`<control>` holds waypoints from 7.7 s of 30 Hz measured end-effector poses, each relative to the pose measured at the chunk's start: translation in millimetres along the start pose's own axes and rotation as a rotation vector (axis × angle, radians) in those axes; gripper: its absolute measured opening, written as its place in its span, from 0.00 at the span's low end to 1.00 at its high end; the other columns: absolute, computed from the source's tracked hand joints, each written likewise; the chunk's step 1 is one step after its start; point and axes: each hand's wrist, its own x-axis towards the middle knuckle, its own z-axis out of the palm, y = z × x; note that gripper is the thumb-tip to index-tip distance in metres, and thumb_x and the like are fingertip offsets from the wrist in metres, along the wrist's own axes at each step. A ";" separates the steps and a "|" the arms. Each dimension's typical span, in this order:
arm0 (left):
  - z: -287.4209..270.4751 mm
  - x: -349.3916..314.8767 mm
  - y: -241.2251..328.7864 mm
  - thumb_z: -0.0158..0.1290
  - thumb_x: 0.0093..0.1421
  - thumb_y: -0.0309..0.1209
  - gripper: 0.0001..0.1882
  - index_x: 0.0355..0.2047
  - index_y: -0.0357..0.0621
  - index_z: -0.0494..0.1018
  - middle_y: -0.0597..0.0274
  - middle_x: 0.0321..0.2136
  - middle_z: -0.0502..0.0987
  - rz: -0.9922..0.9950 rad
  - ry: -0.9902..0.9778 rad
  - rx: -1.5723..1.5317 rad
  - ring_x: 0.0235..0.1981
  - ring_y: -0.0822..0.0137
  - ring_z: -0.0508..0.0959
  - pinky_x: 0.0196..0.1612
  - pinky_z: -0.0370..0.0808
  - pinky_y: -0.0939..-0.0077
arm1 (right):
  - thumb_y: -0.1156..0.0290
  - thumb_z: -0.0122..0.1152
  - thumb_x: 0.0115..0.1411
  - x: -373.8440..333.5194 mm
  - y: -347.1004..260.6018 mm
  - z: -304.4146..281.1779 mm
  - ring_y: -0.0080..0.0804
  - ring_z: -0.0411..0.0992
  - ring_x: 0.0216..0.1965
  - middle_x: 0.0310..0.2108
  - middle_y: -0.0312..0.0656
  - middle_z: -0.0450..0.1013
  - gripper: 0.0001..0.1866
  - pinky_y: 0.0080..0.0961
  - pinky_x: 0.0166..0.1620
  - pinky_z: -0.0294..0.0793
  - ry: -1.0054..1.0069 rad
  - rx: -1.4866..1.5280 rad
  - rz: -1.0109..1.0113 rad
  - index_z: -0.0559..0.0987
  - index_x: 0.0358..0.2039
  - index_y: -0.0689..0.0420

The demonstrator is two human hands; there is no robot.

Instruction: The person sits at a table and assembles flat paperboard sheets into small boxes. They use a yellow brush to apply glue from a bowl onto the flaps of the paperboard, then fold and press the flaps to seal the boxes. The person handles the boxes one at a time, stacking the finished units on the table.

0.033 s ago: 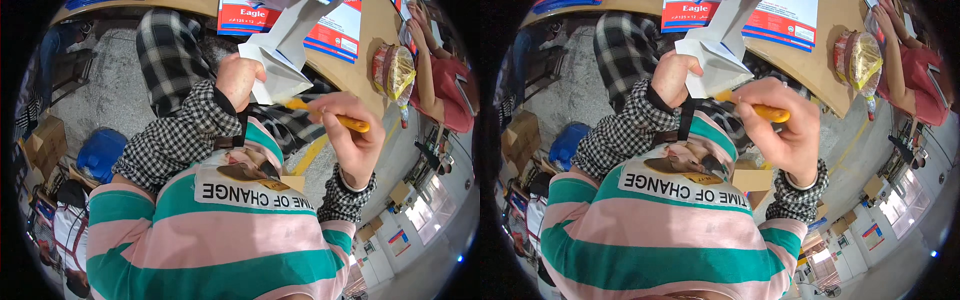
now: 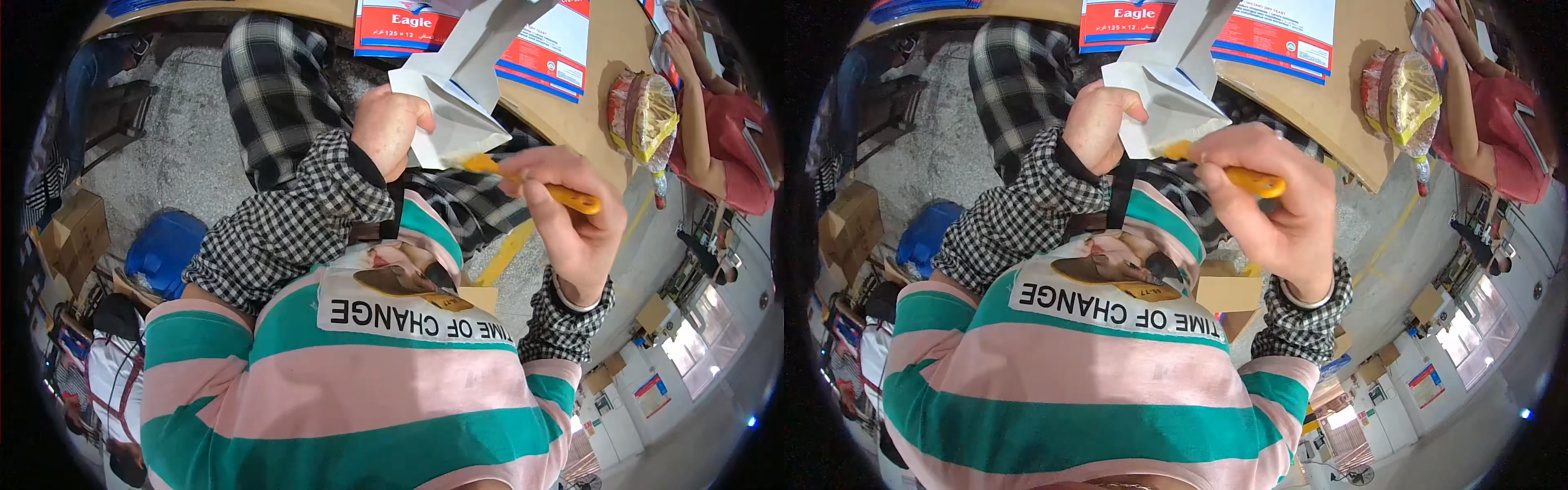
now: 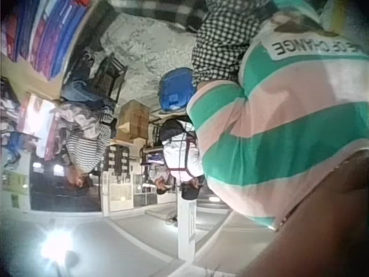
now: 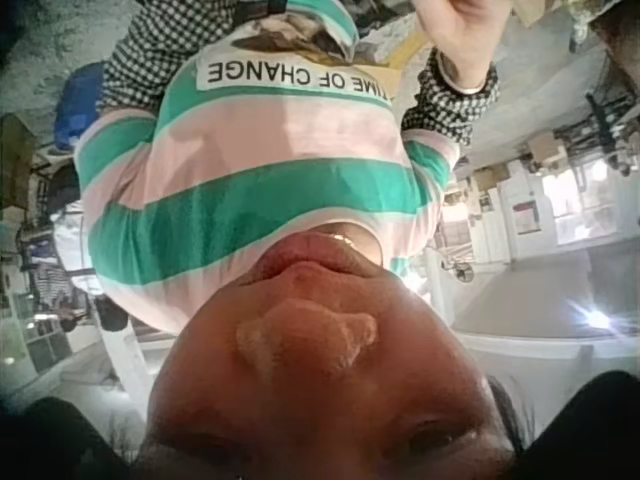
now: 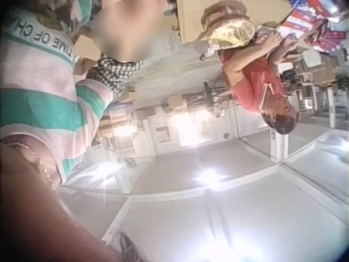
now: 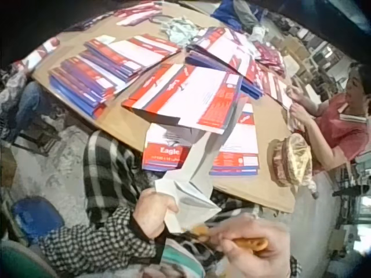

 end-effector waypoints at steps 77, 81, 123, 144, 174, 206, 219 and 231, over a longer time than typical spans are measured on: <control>-16.9 3.9 0.0 0.45 0.38 0.15 0.17 0.32 0.28 0.72 0.53 0.31 0.75 0.041 -0.085 0.045 0.31 0.60 0.75 0.38 0.72 0.73 | 0.81 0.54 0.57 -4.8 13.1 -11.2 0.24 0.72 0.31 0.33 0.42 0.75 0.04 0.19 0.36 0.71 0.125 -0.026 0.097 0.74 0.33 0.66; -15.1 4.0 -0.6 0.45 0.38 0.16 0.17 0.31 0.28 0.72 0.53 0.30 0.75 0.038 -0.047 0.060 0.31 0.60 0.75 0.37 0.72 0.73 | 0.82 0.55 0.54 -4.3 7.6 -15.1 0.24 0.72 0.30 0.31 0.41 0.75 0.04 0.19 0.36 0.71 0.145 -0.038 0.091 0.75 0.32 0.64; -32.7 13.7 14.1 0.44 0.41 0.19 0.18 0.34 0.32 0.74 0.58 0.30 0.78 0.089 -0.256 0.363 0.32 0.66 0.77 0.37 0.73 0.76 | 0.78 0.56 0.45 127.4 65.1 -44.3 0.55 0.57 0.59 0.51 0.57 0.63 0.14 0.46 0.62 0.55 0.190 -0.971 -0.589 0.72 0.36 0.65; -41.8 31.7 205.3 0.45 0.59 0.52 0.31 0.45 0.32 0.66 0.42 0.41 0.75 -0.186 -0.130 0.574 0.37 0.52 0.80 0.28 0.83 0.61 | 0.78 0.59 0.45 116.5 17.7 -65.2 0.51 0.62 0.45 0.41 0.51 0.64 0.09 0.41 0.48 0.64 0.494 -0.763 -0.705 0.67 0.26 0.64; -1.3 37.3 109.1 0.68 0.34 0.33 0.53 0.61 0.40 0.53 0.38 0.56 0.56 1.151 -0.127 1.677 0.57 0.43 0.59 0.59 0.58 0.56 | 0.70 0.69 0.44 122.5 50.6 -41.1 0.44 0.65 0.40 0.38 0.45 0.68 0.14 0.36 0.42 0.66 0.341 -0.743 -0.567 0.73 0.28 0.60; -11.4 60.8 118.7 0.71 0.33 0.39 0.57 0.62 0.44 0.52 0.37 0.58 0.54 0.955 -0.397 1.995 0.60 0.42 0.55 0.61 0.56 0.54 | 0.62 0.71 0.42 89.5 125.5 -23.9 0.43 0.64 0.44 0.40 0.44 0.68 0.27 0.37 0.46 0.64 0.296 -0.882 -0.265 0.74 0.42 0.60; -18.3 73.8 93.7 0.54 0.50 0.59 0.44 0.58 0.39 0.61 0.36 0.57 0.58 1.125 -0.247 2.103 0.60 0.40 0.55 0.58 0.51 0.36 | 0.64 0.73 0.39 89.0 133.8 -13.7 0.44 0.63 0.45 0.41 0.44 0.68 0.33 0.38 0.47 0.62 0.407 -0.886 -0.195 0.72 0.46 0.59; -15.6 72.4 93.0 0.58 0.49 0.55 0.43 0.58 0.40 0.61 0.40 0.59 0.57 1.093 -0.205 2.110 0.61 0.41 0.55 0.59 0.50 0.37 | 0.60 0.72 0.40 84.5 139.2 -18.1 0.44 0.63 0.44 0.41 0.45 0.68 0.35 0.40 0.47 0.61 0.453 -0.917 -0.178 0.71 0.49 0.60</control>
